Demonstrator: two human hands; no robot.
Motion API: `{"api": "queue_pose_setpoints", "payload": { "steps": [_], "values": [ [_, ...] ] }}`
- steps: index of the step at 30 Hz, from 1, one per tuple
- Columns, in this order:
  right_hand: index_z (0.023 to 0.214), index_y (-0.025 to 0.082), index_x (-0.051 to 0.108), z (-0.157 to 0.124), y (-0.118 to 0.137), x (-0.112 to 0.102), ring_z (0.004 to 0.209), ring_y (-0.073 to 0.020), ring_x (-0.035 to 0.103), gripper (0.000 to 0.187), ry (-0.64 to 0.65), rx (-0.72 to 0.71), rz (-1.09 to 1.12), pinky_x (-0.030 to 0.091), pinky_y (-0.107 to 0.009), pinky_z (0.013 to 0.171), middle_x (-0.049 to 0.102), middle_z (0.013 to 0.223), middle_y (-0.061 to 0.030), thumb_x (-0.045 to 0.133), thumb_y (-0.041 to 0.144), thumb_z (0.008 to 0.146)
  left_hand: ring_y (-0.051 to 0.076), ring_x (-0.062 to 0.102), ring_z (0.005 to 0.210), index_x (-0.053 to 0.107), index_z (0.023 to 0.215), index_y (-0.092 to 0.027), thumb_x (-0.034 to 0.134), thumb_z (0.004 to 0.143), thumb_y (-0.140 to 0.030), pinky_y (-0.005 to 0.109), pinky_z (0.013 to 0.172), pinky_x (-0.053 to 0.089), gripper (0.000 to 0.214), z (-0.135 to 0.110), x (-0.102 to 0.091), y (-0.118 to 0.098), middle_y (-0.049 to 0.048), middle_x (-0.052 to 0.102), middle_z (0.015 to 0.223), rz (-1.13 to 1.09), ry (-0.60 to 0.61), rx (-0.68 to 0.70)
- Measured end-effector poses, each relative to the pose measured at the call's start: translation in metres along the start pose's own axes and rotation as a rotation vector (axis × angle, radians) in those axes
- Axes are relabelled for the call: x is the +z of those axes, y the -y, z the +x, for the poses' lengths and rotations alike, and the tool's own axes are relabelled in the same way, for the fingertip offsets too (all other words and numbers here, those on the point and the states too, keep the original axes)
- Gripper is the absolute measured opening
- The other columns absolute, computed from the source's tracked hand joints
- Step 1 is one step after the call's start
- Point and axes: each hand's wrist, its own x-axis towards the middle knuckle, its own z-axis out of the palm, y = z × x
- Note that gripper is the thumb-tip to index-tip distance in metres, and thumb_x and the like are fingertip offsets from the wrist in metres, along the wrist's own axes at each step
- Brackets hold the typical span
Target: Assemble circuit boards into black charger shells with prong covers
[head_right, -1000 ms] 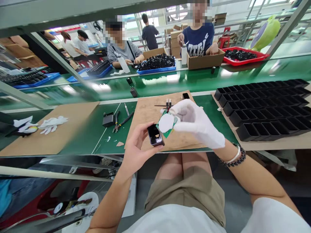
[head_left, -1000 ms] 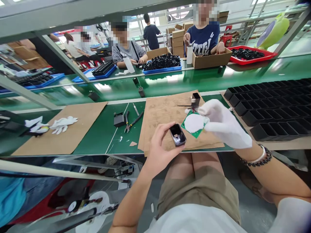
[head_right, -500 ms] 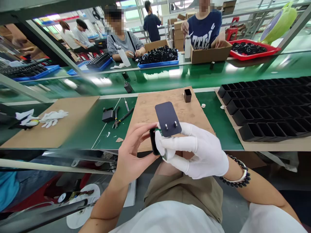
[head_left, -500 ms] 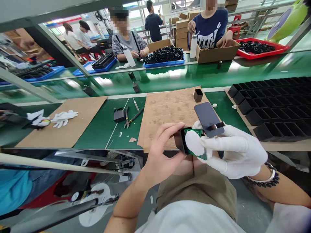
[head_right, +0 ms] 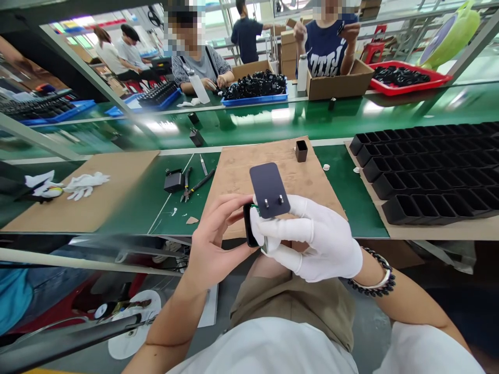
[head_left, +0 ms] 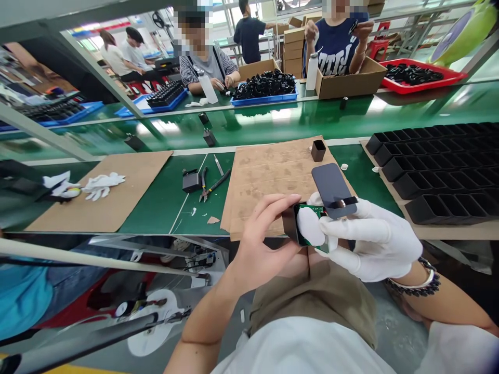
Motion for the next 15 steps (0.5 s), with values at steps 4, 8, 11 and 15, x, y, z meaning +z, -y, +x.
{"api": "queue_pose_setpoints", "payload": {
  "steps": [4,8,11,15],
  "values": [
    [0.130,0.032,0.063,0.000,0.001,-0.001,0.102,-0.0212,0.076,0.050,0.042,0.004,0.050,0.066,-0.032,0.086,0.075,0.111,-0.0071,0.068,0.007,0.086,0.022,0.063,0.119,0.063,0.135,-0.027,0.076,0.081,-0.004,0.032,0.101,0.058,0.060,-0.001,0.000,0.002,0.0089,0.064,0.126,0.008,0.001,0.002],
    [0.129,0.030,0.064,-0.003,0.000,0.000,0.105,-0.0207,0.075,0.050,0.064,0.008,0.014,0.065,-0.033,0.089,0.074,0.116,-0.0082,0.068,0.006,0.086,0.024,0.065,0.119,0.064,0.134,-0.027,0.076,0.081,-0.007,0.034,0.101,0.060,0.058,-0.002,0.001,0.005,0.0096,0.064,0.126,0.000,0.003,-0.006],
    [0.127,0.027,0.064,-0.005,0.001,0.001,0.107,-0.0216,0.074,0.045,0.061,-0.025,-0.062,0.065,-0.033,0.088,0.075,0.112,-0.0098,0.067,0.006,0.087,0.023,0.064,0.120,0.064,0.134,-0.027,0.075,0.081,-0.006,0.033,0.101,0.059,0.058,-0.002,0.002,0.007,0.0088,0.064,0.126,-0.026,0.008,-0.020],
    [0.122,0.023,0.066,-0.003,0.004,0.002,0.102,-0.0245,0.074,0.032,0.086,-0.064,-0.212,0.065,-0.034,0.078,0.074,0.111,-0.0133,0.063,0.012,0.091,0.022,0.063,0.123,0.065,0.134,-0.028,0.076,0.078,-0.001,0.031,0.105,0.057,0.062,-0.002,0.001,0.011,0.0069,0.064,0.127,-0.056,0.012,-0.030]
  ]
}}
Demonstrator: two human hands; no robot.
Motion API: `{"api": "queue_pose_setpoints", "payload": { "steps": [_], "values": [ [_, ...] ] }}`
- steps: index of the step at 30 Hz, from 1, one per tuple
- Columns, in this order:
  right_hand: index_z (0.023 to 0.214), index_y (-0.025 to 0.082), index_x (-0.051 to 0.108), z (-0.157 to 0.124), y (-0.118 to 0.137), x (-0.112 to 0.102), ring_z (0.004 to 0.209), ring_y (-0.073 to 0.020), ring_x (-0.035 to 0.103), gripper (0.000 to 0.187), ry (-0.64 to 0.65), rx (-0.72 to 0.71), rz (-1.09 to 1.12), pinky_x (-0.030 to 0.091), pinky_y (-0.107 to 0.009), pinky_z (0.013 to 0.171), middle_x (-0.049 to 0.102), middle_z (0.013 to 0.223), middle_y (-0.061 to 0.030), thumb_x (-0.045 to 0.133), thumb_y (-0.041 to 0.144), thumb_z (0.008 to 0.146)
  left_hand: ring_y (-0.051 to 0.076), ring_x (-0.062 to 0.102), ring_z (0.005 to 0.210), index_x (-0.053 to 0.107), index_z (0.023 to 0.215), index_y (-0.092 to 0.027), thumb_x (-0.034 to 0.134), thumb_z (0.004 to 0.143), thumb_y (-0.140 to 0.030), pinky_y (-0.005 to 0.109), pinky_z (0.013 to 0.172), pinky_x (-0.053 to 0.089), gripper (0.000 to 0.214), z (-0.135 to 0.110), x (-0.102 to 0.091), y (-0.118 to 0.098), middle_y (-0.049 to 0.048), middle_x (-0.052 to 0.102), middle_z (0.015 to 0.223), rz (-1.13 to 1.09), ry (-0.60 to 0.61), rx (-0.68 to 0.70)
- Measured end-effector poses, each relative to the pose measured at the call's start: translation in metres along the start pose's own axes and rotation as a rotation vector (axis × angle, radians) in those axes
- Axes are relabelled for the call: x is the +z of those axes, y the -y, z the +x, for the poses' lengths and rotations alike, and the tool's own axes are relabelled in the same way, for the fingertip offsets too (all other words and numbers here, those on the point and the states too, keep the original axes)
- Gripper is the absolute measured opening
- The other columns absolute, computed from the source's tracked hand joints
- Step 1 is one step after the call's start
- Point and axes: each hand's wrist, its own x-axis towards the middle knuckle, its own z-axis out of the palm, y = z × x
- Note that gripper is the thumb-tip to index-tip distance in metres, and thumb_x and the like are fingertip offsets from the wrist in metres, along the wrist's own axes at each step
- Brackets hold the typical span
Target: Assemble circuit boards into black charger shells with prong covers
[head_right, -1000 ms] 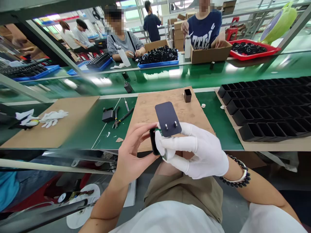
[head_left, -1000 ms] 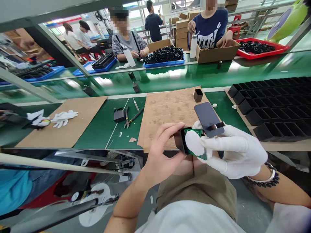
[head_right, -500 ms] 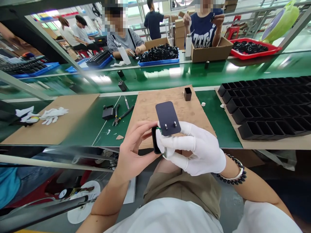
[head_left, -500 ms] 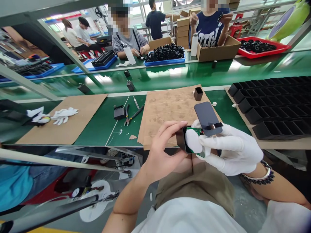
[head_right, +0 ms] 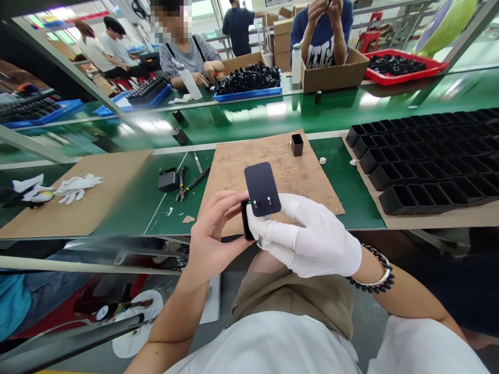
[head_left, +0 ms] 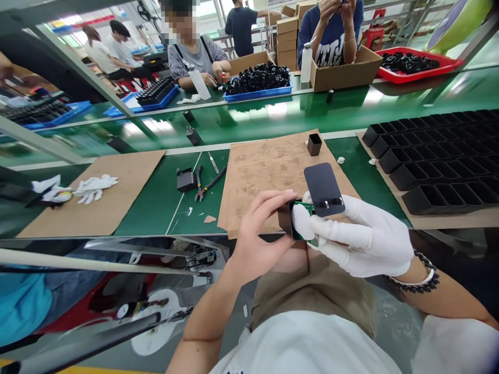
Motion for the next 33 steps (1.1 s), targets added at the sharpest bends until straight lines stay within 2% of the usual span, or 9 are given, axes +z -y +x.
{"api": "queue_pose_setpoints", "payload": {
  "steps": [6,10,13,16,25,29,33],
  "values": [
    [0.125,0.029,0.066,0.002,0.001,0.000,0.097,-0.0236,0.074,0.035,0.008,0.020,-0.077,0.064,-0.033,0.075,0.074,0.110,-0.0094,0.062,0.014,0.093,0.023,0.063,0.123,0.066,0.133,-0.029,0.078,0.077,-0.004,0.031,0.104,0.057,0.062,0.001,-0.003,0.009,0.0075,0.063,0.127,0.009,0.001,-0.006],
    [0.119,0.028,0.066,-0.002,0.001,0.004,0.106,-0.0249,0.073,0.026,-0.006,0.049,-0.140,0.065,-0.036,0.081,0.073,0.119,-0.0113,0.063,0.019,0.095,0.022,0.064,0.119,0.066,0.134,-0.030,0.079,0.078,-0.008,0.031,0.101,0.059,0.062,0.001,-0.005,0.017,0.0078,0.063,0.127,-0.021,0.028,0.002],
    [0.117,0.027,0.063,-0.003,-0.002,0.010,0.112,-0.0254,0.071,0.025,-0.015,0.059,-0.038,0.064,-0.037,0.084,0.071,0.120,-0.0129,0.064,0.019,0.094,0.021,0.063,0.119,0.065,0.135,-0.030,0.077,0.079,-0.009,0.030,0.098,0.059,0.061,0.001,-0.006,0.022,0.0075,0.063,0.126,-0.061,0.045,0.031],
    [0.118,0.028,0.060,-0.003,-0.008,0.016,0.101,-0.0218,0.072,0.028,0.012,0.030,0.113,0.062,-0.038,0.083,0.072,0.111,-0.0084,0.063,0.015,0.093,0.022,0.063,0.120,0.064,0.135,-0.029,0.075,0.082,-0.011,0.031,0.096,0.060,0.058,0.002,-0.007,0.025,0.0078,0.062,0.125,-0.056,0.062,0.040],
    [0.118,0.027,0.056,-0.001,-0.018,0.023,0.077,-0.0145,0.068,0.030,0.049,-0.009,0.337,0.060,-0.036,0.083,0.070,0.081,0.0020,0.060,0.008,0.095,0.023,0.064,0.120,0.064,0.134,-0.029,0.076,0.081,-0.010,0.031,0.096,0.060,0.058,0.003,-0.006,0.025,0.0079,0.063,0.127,-0.075,0.079,0.028],
    [0.114,0.028,0.059,0.002,-0.019,0.022,0.080,-0.0152,0.072,0.027,0.050,-0.015,0.361,0.062,-0.037,0.087,0.070,0.077,0.0034,0.061,0.009,0.095,0.024,0.064,0.120,0.065,0.134,-0.029,0.076,0.081,-0.011,0.033,0.095,0.061,0.057,0.003,-0.007,0.026,0.0090,0.064,0.128,-0.054,0.077,0.006],
    [0.110,0.028,0.062,-0.001,-0.021,0.021,0.088,-0.0183,0.075,0.024,0.070,-0.012,0.331,0.061,-0.042,0.095,0.074,0.087,-0.0007,0.064,0.010,0.094,0.024,0.065,0.119,0.065,0.135,-0.030,0.074,0.080,-0.008,0.032,0.095,0.061,0.060,0.003,-0.007,0.027,0.0087,0.064,0.128,-0.083,0.087,0.009]
  ]
}}
